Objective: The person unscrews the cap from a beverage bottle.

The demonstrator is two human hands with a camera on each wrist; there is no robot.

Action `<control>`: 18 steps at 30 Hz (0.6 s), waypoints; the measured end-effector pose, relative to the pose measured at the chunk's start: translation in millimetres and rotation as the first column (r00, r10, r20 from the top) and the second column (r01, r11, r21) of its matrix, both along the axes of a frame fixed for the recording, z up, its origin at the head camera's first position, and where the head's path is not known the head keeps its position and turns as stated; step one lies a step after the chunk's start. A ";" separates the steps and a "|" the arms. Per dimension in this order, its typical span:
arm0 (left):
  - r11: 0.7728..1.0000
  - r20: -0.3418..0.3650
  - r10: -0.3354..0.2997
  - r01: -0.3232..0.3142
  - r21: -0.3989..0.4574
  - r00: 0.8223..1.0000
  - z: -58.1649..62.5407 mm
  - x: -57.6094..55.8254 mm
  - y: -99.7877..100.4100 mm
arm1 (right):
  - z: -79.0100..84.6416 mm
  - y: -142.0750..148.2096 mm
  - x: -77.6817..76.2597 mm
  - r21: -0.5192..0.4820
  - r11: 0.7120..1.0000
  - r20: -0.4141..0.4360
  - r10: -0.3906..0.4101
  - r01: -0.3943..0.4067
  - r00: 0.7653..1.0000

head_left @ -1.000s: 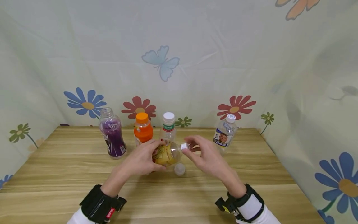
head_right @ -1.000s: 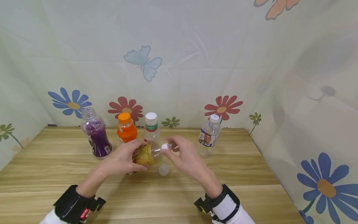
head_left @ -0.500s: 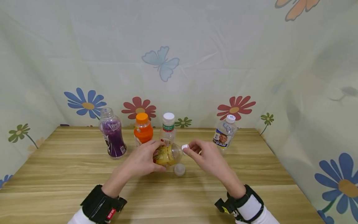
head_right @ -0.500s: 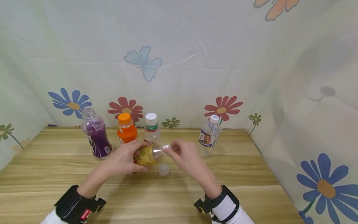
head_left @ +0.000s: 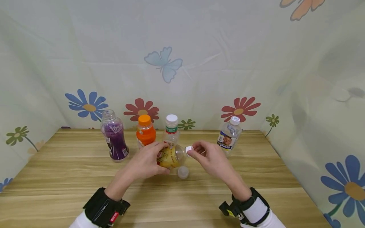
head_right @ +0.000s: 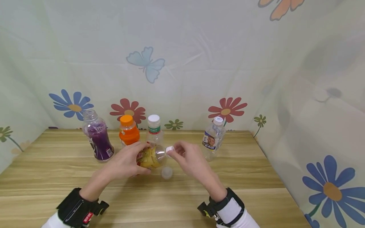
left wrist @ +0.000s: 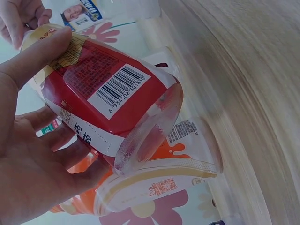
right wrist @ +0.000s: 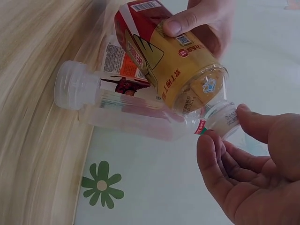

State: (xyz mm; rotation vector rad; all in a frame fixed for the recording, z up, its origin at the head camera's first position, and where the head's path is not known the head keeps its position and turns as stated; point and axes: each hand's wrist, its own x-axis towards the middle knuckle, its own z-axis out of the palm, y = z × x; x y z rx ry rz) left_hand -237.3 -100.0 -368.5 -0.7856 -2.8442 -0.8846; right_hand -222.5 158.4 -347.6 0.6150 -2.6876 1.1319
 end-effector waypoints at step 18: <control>1.000 -0.033 0.017 -0.017 -0.004 0.999 2.5 1.1 0.0 | -1.4 1.1 -0.4 -0.011 0.995 -0.104 0.100 -0.102 0.989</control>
